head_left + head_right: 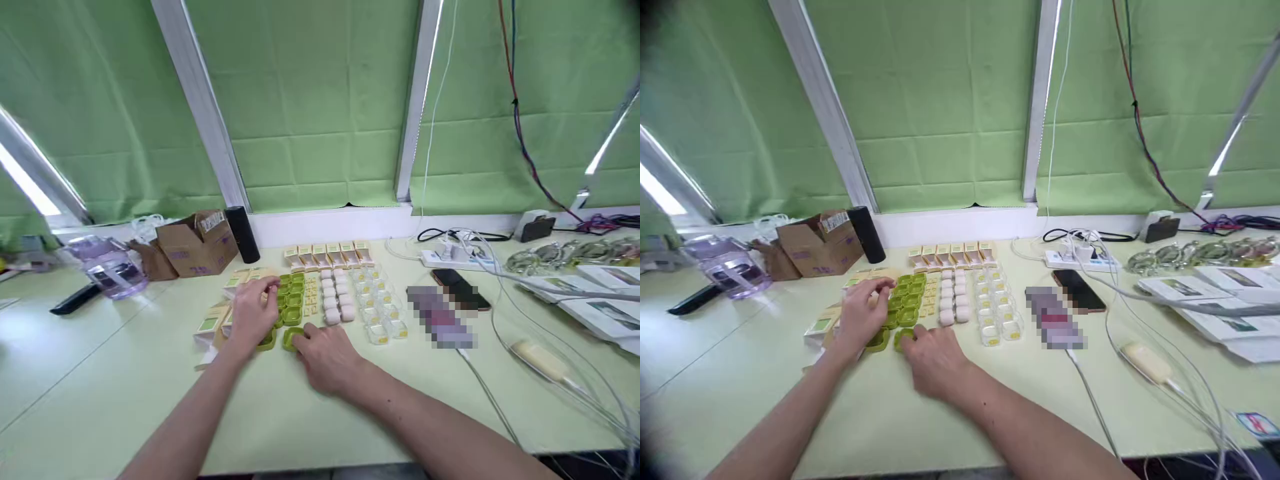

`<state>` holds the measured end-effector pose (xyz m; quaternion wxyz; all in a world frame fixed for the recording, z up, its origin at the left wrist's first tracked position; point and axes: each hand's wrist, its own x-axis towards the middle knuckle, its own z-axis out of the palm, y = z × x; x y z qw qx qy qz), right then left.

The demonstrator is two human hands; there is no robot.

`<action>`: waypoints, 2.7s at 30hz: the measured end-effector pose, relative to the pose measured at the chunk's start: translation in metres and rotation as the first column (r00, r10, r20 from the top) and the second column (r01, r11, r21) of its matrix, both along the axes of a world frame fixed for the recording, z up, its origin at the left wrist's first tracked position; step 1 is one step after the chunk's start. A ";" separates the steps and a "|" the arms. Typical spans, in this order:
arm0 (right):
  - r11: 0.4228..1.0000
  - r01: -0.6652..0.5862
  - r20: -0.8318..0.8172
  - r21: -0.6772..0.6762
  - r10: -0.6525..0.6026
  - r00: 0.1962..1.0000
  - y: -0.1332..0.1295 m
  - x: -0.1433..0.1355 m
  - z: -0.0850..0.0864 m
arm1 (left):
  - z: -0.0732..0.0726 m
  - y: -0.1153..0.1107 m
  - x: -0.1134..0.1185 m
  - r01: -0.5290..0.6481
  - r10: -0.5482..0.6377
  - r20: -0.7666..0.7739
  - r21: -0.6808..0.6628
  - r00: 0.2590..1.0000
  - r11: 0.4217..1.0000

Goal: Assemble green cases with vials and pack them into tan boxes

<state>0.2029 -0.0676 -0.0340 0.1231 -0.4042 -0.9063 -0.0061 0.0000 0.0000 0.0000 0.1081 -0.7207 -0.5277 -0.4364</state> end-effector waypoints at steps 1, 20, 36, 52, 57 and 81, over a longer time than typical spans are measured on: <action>1.000 0.019 -0.016 0.001 -0.019 1.000 -0.001 0.000 0.003 | 0.000 0.000 0.001 0.004 -0.004 -0.001 0.003 1.000 1.000; 0.978 0.049 -0.280 -0.204 -0.107 0.954 0.002 0.008 0.020 | 0.004 -0.007 0.007 0.065 -0.065 -0.009 0.040 0.998 0.997; 0.984 0.057 -0.881 -0.170 -0.178 0.438 0.039 0.048 0.039 | 0.020 -0.022 0.037 0.342 -0.348 -0.056 -0.097 0.936 0.935; 0.992 -0.074 -0.921 -0.106 -0.070 0.384 0.049 0.055 0.031 | 0.004 -0.009 0.061 0.345 -0.345 0.011 -0.062 0.938 0.936; 0.993 -0.089 -0.922 -0.074 -0.034 0.385 0.045 0.053 0.033 | 0.000 -0.015 0.057 0.315 -0.313 0.081 -0.013 0.946 0.949; 0.999 -0.010 -0.888 0.051 0.050 0.458 0.043 0.050 0.025 | 0.005 -0.015 0.071 0.501 -0.125 0.732 -0.322 0.670 0.804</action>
